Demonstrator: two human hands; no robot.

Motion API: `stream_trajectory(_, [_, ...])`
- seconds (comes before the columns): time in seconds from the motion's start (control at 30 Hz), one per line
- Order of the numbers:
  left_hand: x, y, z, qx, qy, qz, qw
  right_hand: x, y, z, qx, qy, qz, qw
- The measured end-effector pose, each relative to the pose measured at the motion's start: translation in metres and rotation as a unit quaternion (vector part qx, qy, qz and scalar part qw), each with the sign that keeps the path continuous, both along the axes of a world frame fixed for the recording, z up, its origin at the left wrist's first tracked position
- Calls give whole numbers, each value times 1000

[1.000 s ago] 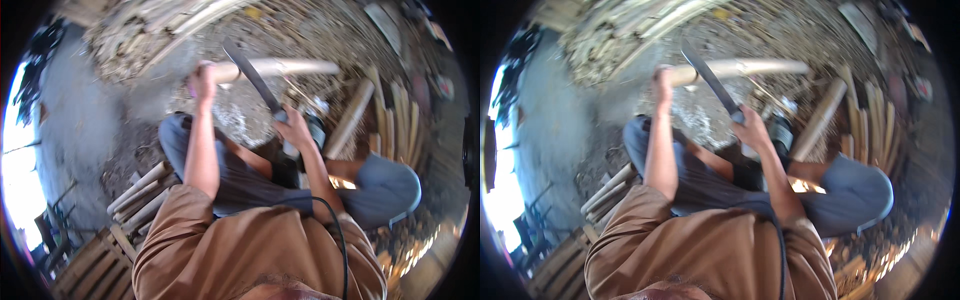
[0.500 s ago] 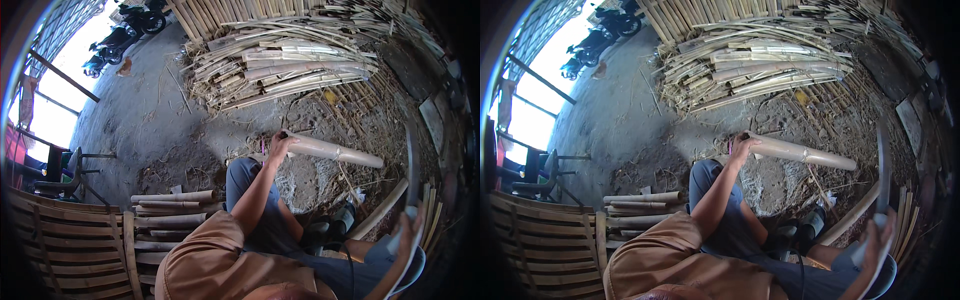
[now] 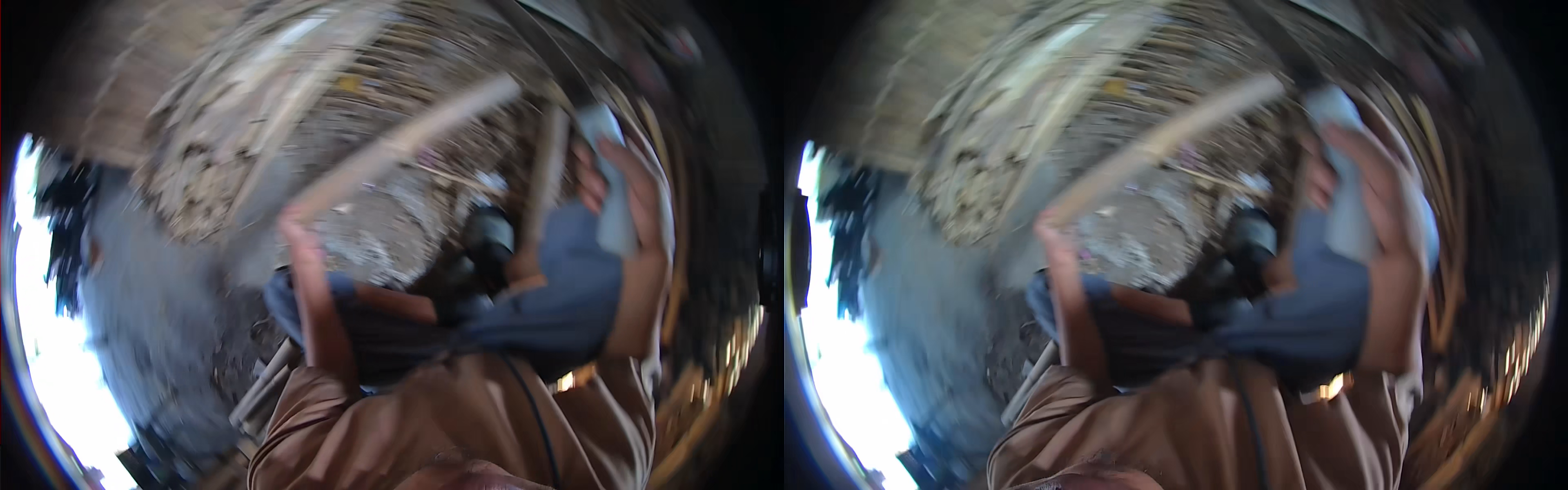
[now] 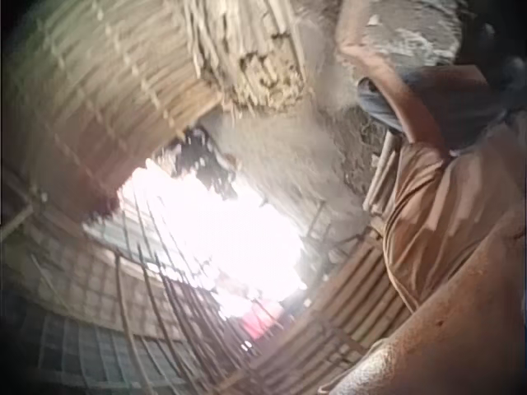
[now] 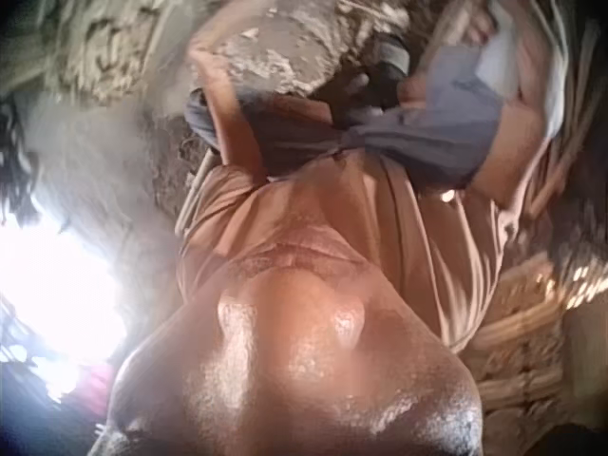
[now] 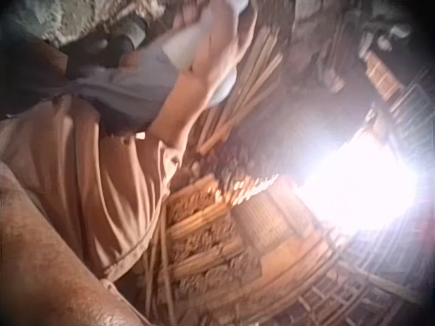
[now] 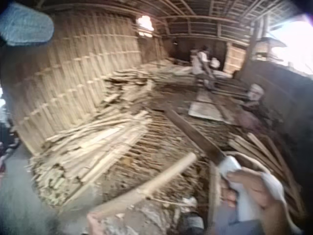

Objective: The person is using a knife to carve and shape a piece of bamboo.

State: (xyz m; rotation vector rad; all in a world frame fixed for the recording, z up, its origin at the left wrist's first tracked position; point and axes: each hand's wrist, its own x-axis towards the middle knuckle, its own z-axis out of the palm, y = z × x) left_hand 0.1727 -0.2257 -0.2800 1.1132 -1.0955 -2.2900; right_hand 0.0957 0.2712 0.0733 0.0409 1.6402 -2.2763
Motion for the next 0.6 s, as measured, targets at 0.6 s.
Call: stream_trajectory(0.6, [-263,408,189,176,372,-540,734,25,72,26,-207,64,-191,957])
